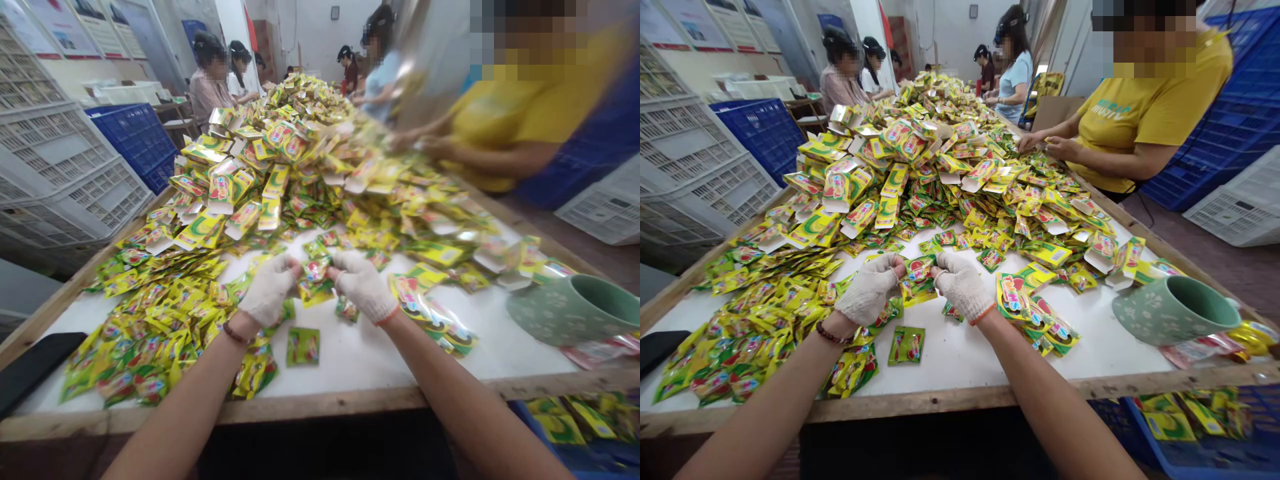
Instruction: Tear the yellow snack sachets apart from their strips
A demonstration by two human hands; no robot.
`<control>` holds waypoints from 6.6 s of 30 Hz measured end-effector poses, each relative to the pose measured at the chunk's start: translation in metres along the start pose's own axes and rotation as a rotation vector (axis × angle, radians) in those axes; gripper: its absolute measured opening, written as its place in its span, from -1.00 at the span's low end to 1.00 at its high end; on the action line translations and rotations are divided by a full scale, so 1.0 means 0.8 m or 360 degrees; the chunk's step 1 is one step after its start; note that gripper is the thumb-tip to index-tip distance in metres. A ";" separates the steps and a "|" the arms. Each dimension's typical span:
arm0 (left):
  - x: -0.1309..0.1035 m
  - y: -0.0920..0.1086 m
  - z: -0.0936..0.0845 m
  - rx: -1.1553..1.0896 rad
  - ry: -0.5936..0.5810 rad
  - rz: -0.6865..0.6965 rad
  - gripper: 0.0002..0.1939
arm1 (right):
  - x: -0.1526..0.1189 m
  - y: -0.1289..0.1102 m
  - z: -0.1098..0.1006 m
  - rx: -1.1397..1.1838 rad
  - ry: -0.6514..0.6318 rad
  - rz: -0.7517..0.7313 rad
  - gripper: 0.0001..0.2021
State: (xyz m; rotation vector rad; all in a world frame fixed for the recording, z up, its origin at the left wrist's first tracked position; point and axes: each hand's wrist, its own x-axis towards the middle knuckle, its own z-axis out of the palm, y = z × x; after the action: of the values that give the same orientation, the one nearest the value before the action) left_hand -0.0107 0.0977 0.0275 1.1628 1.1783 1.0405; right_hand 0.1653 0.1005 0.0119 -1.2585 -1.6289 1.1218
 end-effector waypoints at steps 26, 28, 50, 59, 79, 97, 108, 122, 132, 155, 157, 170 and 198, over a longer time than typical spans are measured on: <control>-0.005 -0.009 0.021 -0.0631 0.0223 0.0101 -0.51 | -0.006 -0.007 0.014 -0.0004 0.0295 0.0119 -0.79; -0.004 -0.010 0.025 -0.0585 0.0144 0.0153 -0.53 | -0.004 -0.007 0.015 0.0184 0.0263 0.0113 -0.71; 0.079 0.018 -0.075 0.0538 0.0388 0.0295 -0.55 | -0.006 -0.027 0.022 0.0767 -0.0040 0.0272 -0.64; -0.002 0.015 -0.023 -0.0276 -0.0101 0.0172 -0.49 | -0.014 -0.024 0.009 0.0347 -0.0253 -0.0279 -0.84; -0.028 -0.020 -0.029 0.1999 0.0419 0.0690 -0.58 | -0.016 -0.019 0.006 0.0286 0.0389 0.0098 -0.69; -0.043 -0.038 -0.014 0.2258 0.0290 0.0949 -0.63 | -0.015 -0.013 0.011 -0.0510 0.0115 -0.0168 -0.90; -0.043 -0.046 -0.016 0.2204 0.0383 0.1070 -0.50 | -0.023 -0.027 0.016 -0.0590 0.0102 -0.0276 -0.85; -0.053 -0.039 -0.015 0.2070 0.0301 0.1308 -0.42 | -0.042 -0.045 -0.003 0.0117 -0.0830 0.0285 -0.80; -0.088 -0.023 0.009 0.0363 -0.0250 0.0153 -0.69 | -0.074 -0.035 0.001 0.0037 -0.0398 0.0212 -0.89; -0.121 -0.049 0.003 0.0519 -0.0072 0.0388 -0.89 | -0.118 0.009 0.013 0.0163 -0.0142 -0.0003 -0.94; -0.119 -0.044 0.009 0.0221 -0.0021 0.0208 -0.84 | -0.115 0.012 0.016 0.0418 -0.0178 0.0037 -0.84; -0.125 -0.034 0.009 0.0579 -0.0029 0.0209 -0.80 | -0.118 -0.015 0.001 -0.0214 -0.0176 -0.0202 -0.81; -0.106 -0.033 -0.010 0.1667 -0.0209 0.0677 -0.77 | -0.110 -0.004 -0.042 -0.0732 0.0214 -0.0271 -0.78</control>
State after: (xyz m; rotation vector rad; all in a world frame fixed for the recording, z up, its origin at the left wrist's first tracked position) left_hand -0.0281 0.0113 0.0113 2.3335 1.4380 0.5851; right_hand 0.2138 0.0201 0.0200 -1.4102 -1.9126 0.5605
